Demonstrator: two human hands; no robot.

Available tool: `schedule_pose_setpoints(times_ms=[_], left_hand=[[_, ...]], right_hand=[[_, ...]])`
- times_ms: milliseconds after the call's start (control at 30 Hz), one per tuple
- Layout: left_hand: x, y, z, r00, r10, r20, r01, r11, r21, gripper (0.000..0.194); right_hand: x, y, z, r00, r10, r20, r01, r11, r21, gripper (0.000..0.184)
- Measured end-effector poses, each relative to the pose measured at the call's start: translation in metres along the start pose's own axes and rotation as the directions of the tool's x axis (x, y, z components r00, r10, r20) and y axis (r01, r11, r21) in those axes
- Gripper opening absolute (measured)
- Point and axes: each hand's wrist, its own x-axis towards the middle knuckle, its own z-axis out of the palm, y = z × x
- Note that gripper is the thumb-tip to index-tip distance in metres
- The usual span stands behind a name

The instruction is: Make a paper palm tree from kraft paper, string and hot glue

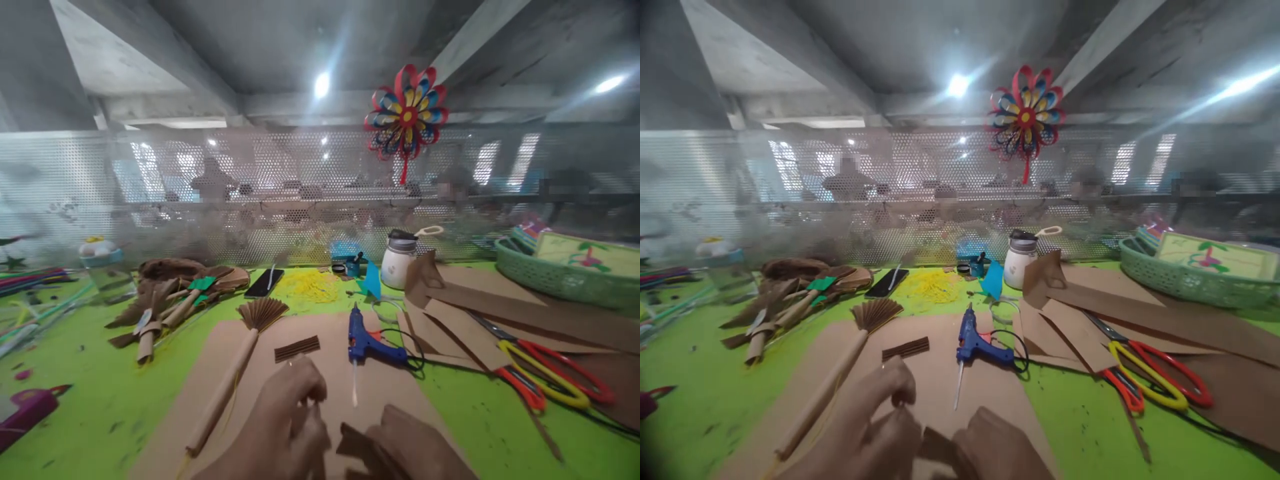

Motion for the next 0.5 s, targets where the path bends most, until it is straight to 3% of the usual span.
schedule_pose_setpoints(times_ms=[67,100,167,267,333,500], left_hand=[[0.003,0.012,-0.006,0.999,0.022,0.023,-0.021,1.000,-0.016,0.022],[0.003,0.016,-0.006,0.987,0.147,0.071,-0.148,0.989,0.009,0.016],[0.003,0.021,-0.002,0.943,0.291,0.162,-0.301,0.953,0.039,0.008],[0.000,0.021,0.003,0.949,0.137,0.283,-0.156,0.987,0.046,0.033],[-0.001,0.019,0.004,0.946,0.060,0.317,-0.075,0.997,0.034,0.038],[0.003,0.018,0.001,0.925,0.071,0.372,-0.079,0.997,0.008,0.033]], right_hand=[[0.000,-0.004,-0.004,1.000,0.004,-0.030,-0.007,0.997,-0.082,0.030],[-0.001,-0.008,-0.007,0.999,0.017,-0.035,-0.021,0.991,-0.130,0.031],[-0.003,-0.014,-0.014,0.999,0.048,-0.021,-0.051,0.977,-0.209,0.032],[-0.002,-0.020,-0.020,0.995,0.096,0.032,-0.084,0.961,-0.265,0.034],[0.001,-0.019,-0.023,0.991,0.115,0.064,-0.093,0.957,-0.276,0.037],[0.009,-0.011,-0.035,0.989,0.132,0.064,-0.111,0.961,-0.255,0.033]])
